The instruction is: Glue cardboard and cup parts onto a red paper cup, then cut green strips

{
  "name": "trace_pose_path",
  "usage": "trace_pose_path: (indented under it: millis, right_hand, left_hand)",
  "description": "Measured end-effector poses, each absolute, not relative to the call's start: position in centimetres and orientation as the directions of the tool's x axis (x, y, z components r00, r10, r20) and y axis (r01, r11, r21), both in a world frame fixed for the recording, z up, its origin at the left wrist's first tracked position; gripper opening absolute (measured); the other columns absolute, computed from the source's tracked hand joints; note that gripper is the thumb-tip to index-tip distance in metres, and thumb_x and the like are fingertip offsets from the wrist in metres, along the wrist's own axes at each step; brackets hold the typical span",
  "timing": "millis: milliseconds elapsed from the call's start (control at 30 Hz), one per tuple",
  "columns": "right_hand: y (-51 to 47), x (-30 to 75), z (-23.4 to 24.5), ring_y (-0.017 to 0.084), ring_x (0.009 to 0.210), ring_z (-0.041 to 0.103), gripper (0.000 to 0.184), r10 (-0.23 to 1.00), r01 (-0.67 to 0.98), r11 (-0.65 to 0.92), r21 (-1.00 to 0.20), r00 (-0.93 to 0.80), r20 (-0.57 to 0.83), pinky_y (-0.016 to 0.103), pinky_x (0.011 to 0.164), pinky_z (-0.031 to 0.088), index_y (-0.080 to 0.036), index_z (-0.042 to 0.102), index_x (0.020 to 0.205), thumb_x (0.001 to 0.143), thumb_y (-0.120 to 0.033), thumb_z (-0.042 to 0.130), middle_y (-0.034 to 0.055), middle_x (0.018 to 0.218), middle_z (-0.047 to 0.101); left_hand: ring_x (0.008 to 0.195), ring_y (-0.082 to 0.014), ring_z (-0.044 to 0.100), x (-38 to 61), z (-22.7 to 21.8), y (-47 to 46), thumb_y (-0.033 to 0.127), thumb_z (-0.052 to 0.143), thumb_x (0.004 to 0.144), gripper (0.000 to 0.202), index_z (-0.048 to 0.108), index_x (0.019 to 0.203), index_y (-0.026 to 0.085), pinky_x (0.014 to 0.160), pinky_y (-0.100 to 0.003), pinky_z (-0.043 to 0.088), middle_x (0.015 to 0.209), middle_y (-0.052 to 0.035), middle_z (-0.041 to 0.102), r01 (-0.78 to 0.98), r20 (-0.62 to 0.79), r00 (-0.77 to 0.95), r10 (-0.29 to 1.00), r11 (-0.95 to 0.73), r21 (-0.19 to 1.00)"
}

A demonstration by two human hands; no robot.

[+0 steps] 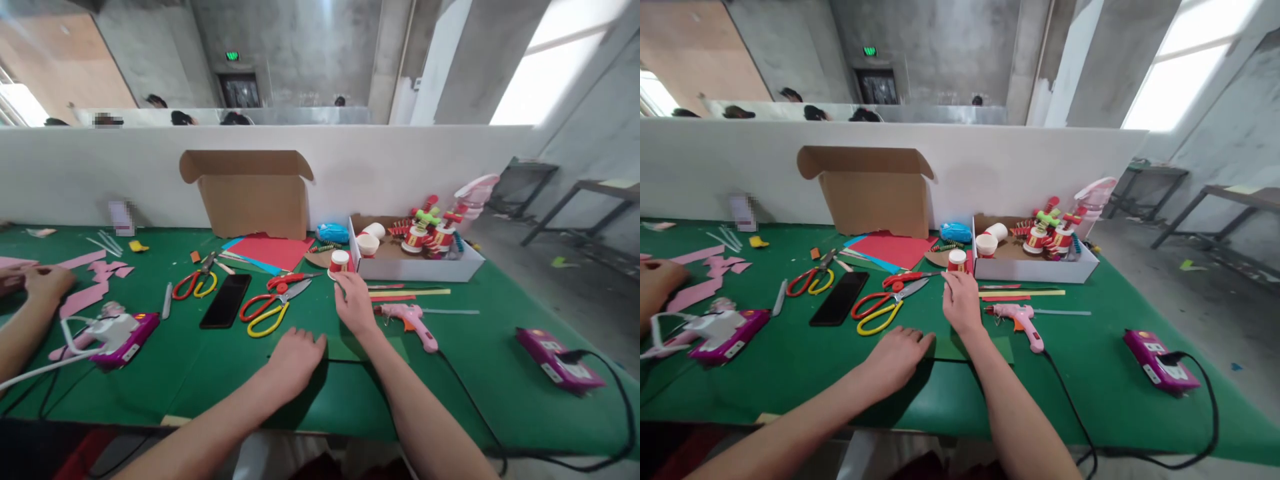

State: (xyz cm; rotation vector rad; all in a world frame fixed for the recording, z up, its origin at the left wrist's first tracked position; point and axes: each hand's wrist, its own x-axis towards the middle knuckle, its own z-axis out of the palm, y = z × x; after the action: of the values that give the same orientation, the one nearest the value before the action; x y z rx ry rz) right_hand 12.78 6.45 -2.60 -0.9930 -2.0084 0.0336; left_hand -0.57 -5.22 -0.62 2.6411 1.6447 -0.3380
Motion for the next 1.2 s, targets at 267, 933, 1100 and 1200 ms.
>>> trace_pose_path:
  millis: [267,933,1100,1200]
  right_hand:
    - [4.6,14.9,0.1,0.025,0.110,0.059,0.037,0.455,0.604,0.714,-0.354,-0.016,0.890,0.049,0.108,0.037,-0.021,0.063,0.120,0.092,-0.014,0.039,0.0123,0.113,0.067]
    - [5.9,12.0,-3.4,0.021,0.115,0.060,0.065,0.847,-0.383,-0.029,-0.923,-0.500,0.181,0.036,0.099,0.046,-0.034,0.060,0.126,0.065,-0.025,0.081,0.0030,0.129,0.063]
    - [5.6,11.7,-3.3,0.021,0.098,0.067,0.042,0.878,-0.391,-0.030,-0.920,-0.450,0.162,0.033,0.086,0.053,-0.025,0.073,0.106,0.068,-0.041,0.080,0.0059,0.110,0.072]
    - [6.1,12.0,-3.3,0.020,0.074,0.070,0.044,0.917,-0.453,-0.119,-0.884,-0.390,0.076,0.032,0.069,0.056,-0.018,0.074,0.089,0.064,-0.054,0.080,0.0069,0.085,0.075]
  left_hand:
    - [0.082,-0.0262,0.071,-4.8,2.5,0.4,0.009,0.041,0.085,0.029,0.066,0.096,0.018,0.068,-0.032,0.050,0.086,-0.0123,0.074,0.988,-0.031,0.147,0.989,-0.146,0.045]
    - [0.049,-0.0131,0.058,-5.1,-2.1,4.2,0.044,0.083,0.059,0.039,0.069,0.078,0.013,0.050,-0.023,0.043,0.058,-0.0016,0.067,-0.281,-0.125,0.159,0.979,0.167,0.945]
    - [0.048,-0.0139,0.059,-4.0,-3.1,3.6,0.045,0.086,0.055,0.037,0.067,0.063,0.014,0.051,-0.024,0.047,0.051,-0.0006,0.064,-0.110,-0.231,0.332,0.914,0.281,0.953]
    - [0.048,-0.0153,0.061,-3.8,-3.2,3.1,0.052,0.082,0.059,0.043,0.063,0.053,0.014,0.052,-0.027,0.049,0.050,-0.0032,0.064,0.087,-0.277,0.520,0.808,0.272,0.958]
